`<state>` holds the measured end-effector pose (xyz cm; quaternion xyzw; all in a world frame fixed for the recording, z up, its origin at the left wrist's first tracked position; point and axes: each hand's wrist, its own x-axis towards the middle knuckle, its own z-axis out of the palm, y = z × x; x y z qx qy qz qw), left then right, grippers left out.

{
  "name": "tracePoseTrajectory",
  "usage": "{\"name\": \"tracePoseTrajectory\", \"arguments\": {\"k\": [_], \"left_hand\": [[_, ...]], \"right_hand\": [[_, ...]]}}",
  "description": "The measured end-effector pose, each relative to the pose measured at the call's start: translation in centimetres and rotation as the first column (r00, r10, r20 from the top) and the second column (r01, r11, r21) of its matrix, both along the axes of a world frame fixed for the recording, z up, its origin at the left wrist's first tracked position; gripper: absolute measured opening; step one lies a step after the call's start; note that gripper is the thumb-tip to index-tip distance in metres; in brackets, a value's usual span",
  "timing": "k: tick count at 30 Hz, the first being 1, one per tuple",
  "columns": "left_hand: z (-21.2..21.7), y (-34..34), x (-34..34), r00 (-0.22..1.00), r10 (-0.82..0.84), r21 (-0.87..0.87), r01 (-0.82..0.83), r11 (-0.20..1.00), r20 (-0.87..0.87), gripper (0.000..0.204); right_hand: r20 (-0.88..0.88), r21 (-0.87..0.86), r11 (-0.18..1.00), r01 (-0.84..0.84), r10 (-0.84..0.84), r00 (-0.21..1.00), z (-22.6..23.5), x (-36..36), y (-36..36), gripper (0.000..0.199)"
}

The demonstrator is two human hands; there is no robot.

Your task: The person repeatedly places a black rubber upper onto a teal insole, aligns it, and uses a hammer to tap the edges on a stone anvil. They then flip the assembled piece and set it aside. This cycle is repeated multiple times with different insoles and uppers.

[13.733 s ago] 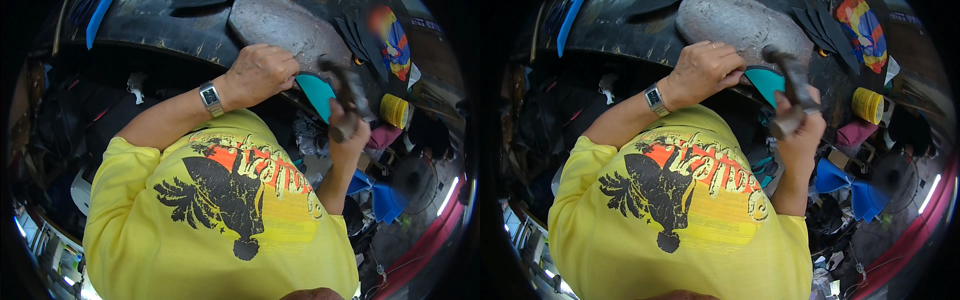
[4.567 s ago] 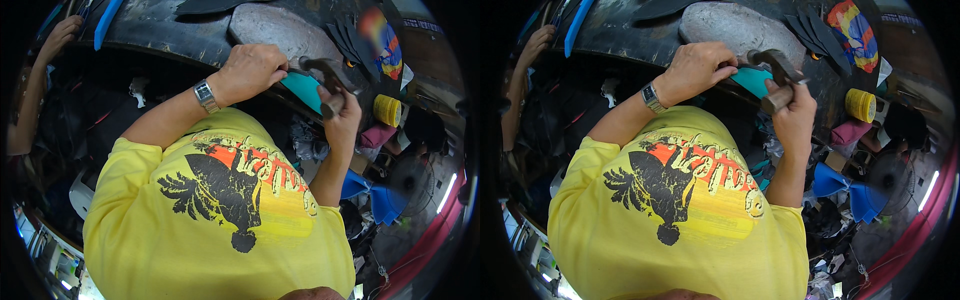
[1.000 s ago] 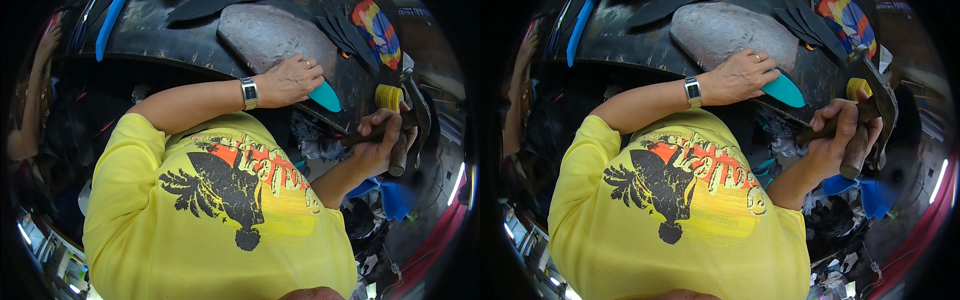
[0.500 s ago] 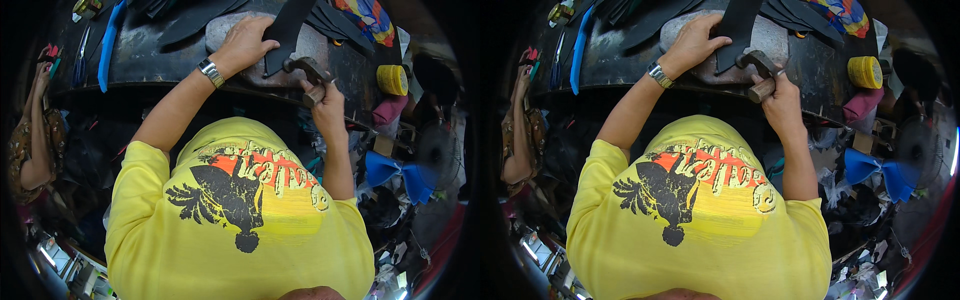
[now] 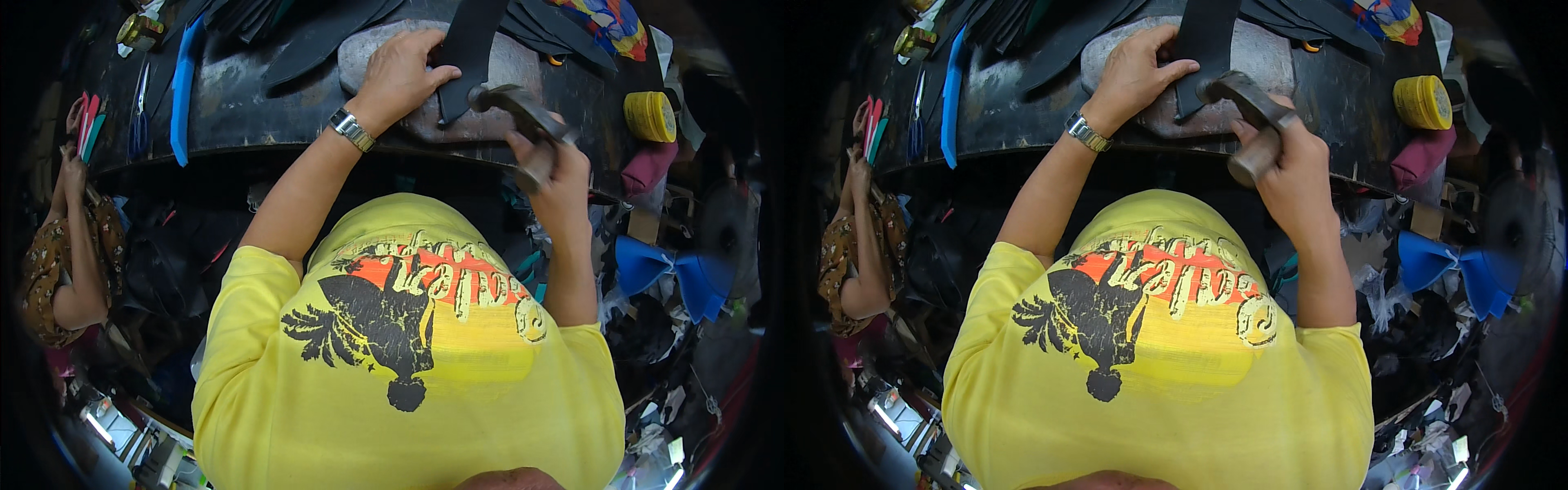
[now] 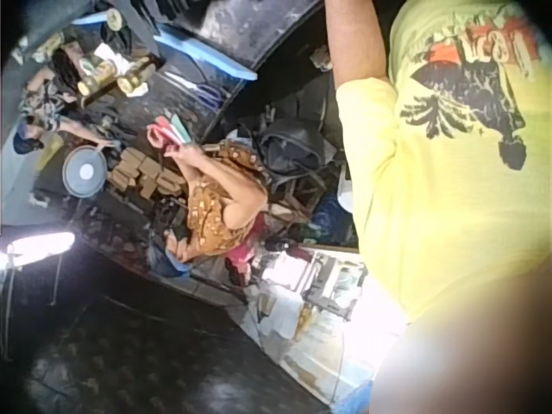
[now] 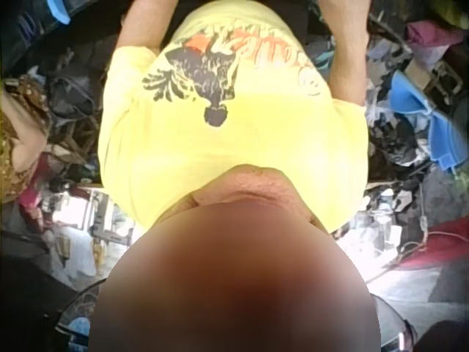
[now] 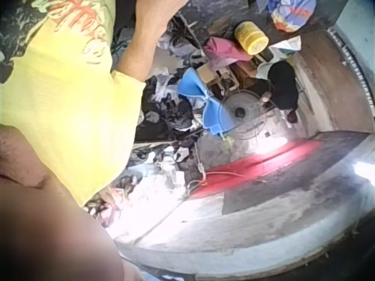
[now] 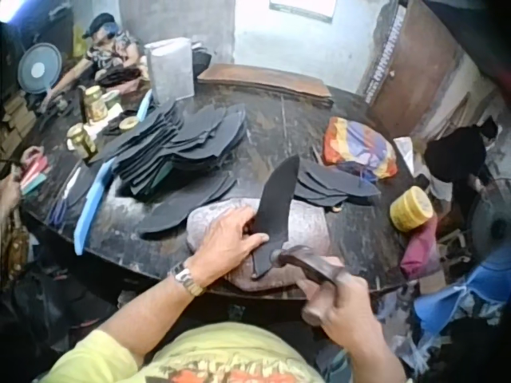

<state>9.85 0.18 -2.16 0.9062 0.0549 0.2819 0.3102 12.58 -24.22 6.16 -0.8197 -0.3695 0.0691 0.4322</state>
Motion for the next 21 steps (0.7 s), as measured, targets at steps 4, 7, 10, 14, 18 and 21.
{"name": "tracePoseTrajectory", "arguments": {"k": [4,7,10,14,18,21], "left_hand": [[0.0,-0.4,-0.2,1.000,0.001,-0.055,0.000,0.998,0.012,0.054],[0.1,-0.8,-0.3,1.000,0.013,-0.136,-0.013,0.991,-0.002,0.056],[0.2,-0.7,-0.5,1.000,0.014,-0.073,-0.014,0.997,0.002,0.057],[0.2,-0.4,-0.4,0.999,-0.043,0.044,0.044,0.998,-0.007,0.045],[0.1,-0.6,-0.3,0.999,-0.027,0.060,0.030,0.998,-0.043,0.039],[-0.1,-0.8,-0.4,1.000,0.006,0.088,-0.004,0.996,-0.024,0.038]], "right_hand": [[0.040,0.399,0.914,-0.073,0.062,0.997,-1.4,-1.4,0.6,0.032],[-0.105,-0.148,0.986,-0.077,0.061,0.993,-2.9,-1.0,1.2,0.030],[-0.021,-0.209,0.977,0.052,-0.058,0.998,-3.5,0.2,1.1,0.027],[0.084,-0.203,0.970,0.135,-0.120,0.989,-3.8,2.8,2.3,0.028],[0.161,-0.161,0.971,0.177,-0.151,0.975,-3.1,5.7,3.7,0.036],[0.043,-0.036,0.977,0.209,-0.207,0.977,-1.7,6.2,2.9,0.037]]}}
